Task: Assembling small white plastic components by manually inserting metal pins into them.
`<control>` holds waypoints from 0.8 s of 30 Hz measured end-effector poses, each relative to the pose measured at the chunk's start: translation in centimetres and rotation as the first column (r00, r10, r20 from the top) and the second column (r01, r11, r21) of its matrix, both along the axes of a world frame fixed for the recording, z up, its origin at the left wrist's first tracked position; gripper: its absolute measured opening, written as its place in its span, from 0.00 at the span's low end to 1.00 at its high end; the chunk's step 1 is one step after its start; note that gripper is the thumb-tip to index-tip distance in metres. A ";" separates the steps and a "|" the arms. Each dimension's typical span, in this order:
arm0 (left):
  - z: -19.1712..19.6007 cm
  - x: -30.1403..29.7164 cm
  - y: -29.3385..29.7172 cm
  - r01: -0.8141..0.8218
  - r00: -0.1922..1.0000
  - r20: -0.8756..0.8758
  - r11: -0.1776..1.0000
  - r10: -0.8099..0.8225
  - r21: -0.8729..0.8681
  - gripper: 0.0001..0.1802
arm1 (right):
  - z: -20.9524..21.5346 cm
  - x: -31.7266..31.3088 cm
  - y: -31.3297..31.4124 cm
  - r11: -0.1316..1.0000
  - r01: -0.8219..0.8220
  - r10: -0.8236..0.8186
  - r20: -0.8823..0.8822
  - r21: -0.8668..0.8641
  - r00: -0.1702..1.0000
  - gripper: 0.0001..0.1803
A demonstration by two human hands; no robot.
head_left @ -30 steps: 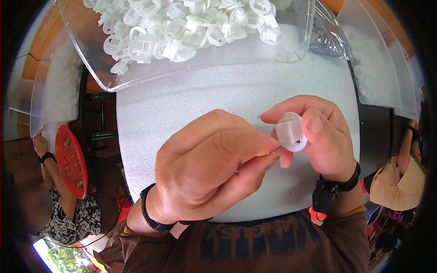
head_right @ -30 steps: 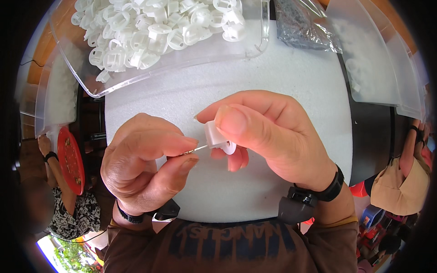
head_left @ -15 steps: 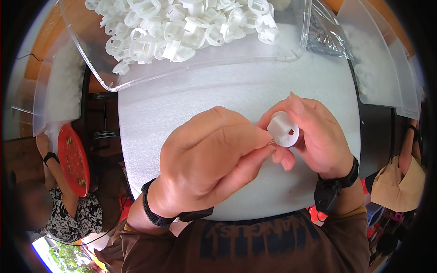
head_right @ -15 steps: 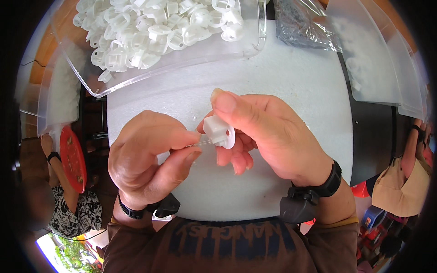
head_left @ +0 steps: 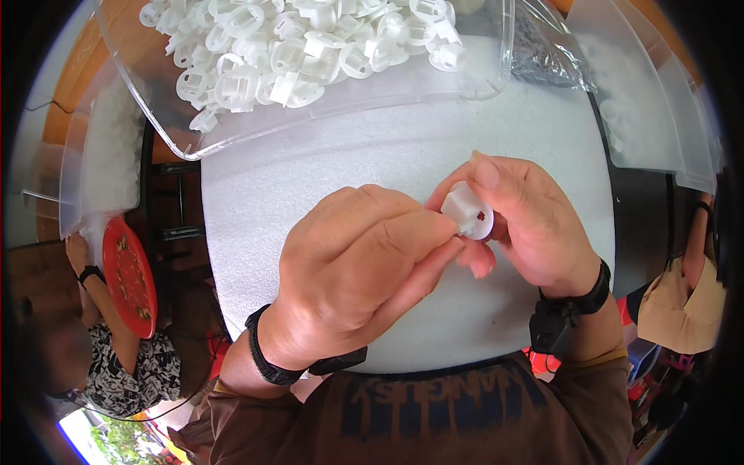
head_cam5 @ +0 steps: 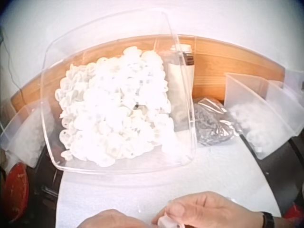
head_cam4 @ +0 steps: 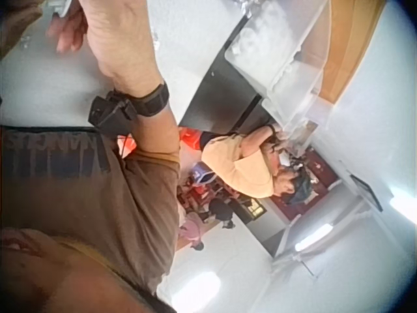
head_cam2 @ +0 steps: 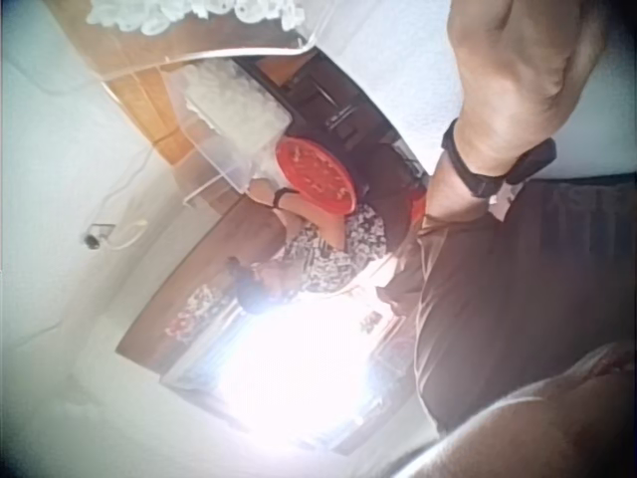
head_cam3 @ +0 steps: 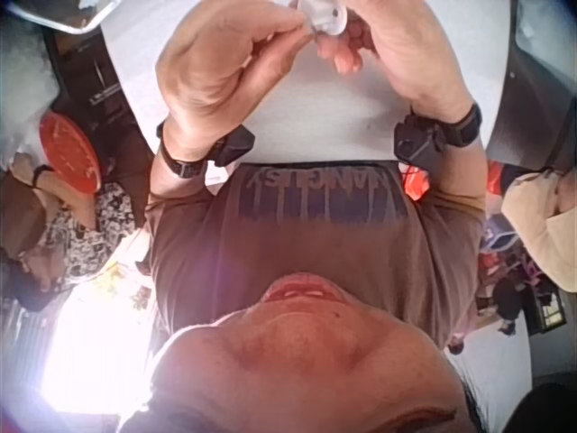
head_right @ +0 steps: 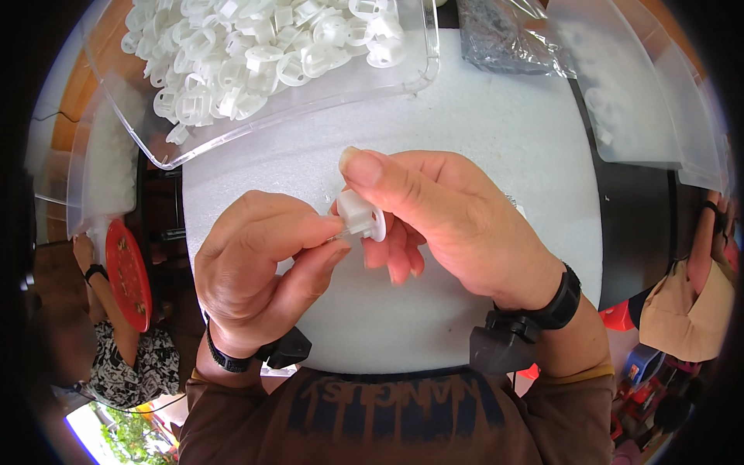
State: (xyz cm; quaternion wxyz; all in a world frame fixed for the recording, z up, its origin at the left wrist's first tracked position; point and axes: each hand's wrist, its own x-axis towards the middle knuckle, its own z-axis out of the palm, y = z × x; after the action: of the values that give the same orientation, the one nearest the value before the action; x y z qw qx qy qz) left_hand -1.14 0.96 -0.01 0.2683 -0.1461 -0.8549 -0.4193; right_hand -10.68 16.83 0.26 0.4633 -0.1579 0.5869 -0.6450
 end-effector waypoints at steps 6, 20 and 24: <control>0.7 0.1 0.1 -0.019 0.992 0.124 0.993 0.004 0.118 0.12 | 0.1 -0.1 0.1 0.999 0.033 -0.033 -0.020 -0.006 0.999 0.28; 0.6 0.2 0.4 -0.090 0.995 0.042 0.994 0.093 -0.068 0.08 | 0.3 0.3 0.1 0.997 0.065 -0.066 -0.007 -0.031 0.998 0.28; 1.0 0.2 0.4 -0.060 0.998 0.012 0.991 0.062 -0.121 0.10 | 0.6 0.6 0.1 0.999 0.035 -0.032 0.080 -0.041 0.996 0.28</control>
State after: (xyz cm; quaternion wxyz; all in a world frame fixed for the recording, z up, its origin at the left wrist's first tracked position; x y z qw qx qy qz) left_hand -0.93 1.35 0.96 0.2651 -0.1326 -0.8847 -0.3598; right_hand -10.11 16.89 0.86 0.4718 -0.1323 0.5567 -0.6708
